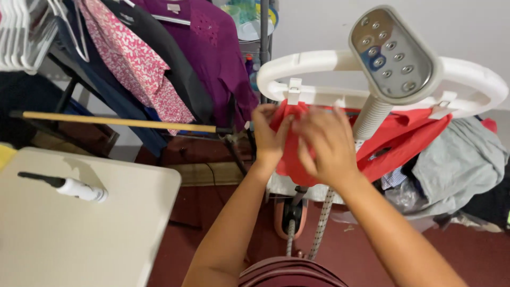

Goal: The person folds a gray t-shirt on a white table and places it on a stack of other clothes. They then pick up a red t-shirt, hang it on a garment steamer, and use the steamer to remove wrinkles from the fabric.

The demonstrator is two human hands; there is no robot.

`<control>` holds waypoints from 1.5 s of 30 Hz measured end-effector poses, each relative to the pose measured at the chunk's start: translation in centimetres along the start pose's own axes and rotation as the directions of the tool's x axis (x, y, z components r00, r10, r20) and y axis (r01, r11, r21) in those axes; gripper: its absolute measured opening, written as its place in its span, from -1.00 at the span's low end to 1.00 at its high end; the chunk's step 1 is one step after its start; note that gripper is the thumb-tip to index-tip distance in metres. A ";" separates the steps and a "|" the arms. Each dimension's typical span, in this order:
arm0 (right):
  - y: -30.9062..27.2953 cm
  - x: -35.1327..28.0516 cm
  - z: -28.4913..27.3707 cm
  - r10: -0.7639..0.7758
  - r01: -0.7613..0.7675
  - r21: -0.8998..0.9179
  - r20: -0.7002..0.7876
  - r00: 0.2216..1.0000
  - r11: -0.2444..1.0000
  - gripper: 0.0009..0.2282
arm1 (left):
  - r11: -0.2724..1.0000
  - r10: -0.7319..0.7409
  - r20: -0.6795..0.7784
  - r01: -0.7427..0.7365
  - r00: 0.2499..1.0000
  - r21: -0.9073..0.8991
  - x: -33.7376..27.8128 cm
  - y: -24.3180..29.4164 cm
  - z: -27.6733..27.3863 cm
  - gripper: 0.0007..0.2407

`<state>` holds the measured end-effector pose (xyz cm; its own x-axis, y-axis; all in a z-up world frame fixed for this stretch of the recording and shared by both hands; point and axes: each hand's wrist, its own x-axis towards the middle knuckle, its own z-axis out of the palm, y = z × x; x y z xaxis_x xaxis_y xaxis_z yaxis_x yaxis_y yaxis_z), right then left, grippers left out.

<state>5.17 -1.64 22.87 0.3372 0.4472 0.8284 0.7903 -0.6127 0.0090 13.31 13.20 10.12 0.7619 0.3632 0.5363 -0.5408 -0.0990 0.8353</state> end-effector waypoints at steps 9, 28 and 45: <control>5.0 5.6 4.1 0.427 -0.444 0.008 0.254 0.868 0.896 -0.69 | 0.983 -0.181 0.348 0.159 0.920 0.090 0.4 1.9 -0.6 -0.77; 2.1 5.7 2.7 0.335 -0.340 0.078 0.069 0.940 0.937 -0.73 | 0.985 -0.125 0.416 0.063 0.901 0.160 -0.7 2.9 -1.8 -0.70; 10.2 -3.6 -6.9 0.424 -0.503 -0.173 -0.350 0.835 0.847 -0.81 | 0.951 -0.251 0.294 0.292 0.922 -0.102 -2.1 4.3 -1.6 -0.76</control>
<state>8.54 -14.00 23.84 0.4381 -0.1145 0.8916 0.4110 -0.8566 -0.3119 8.82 13.52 12.35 0.9434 0.0872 0.3200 -0.3282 0.1062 0.9386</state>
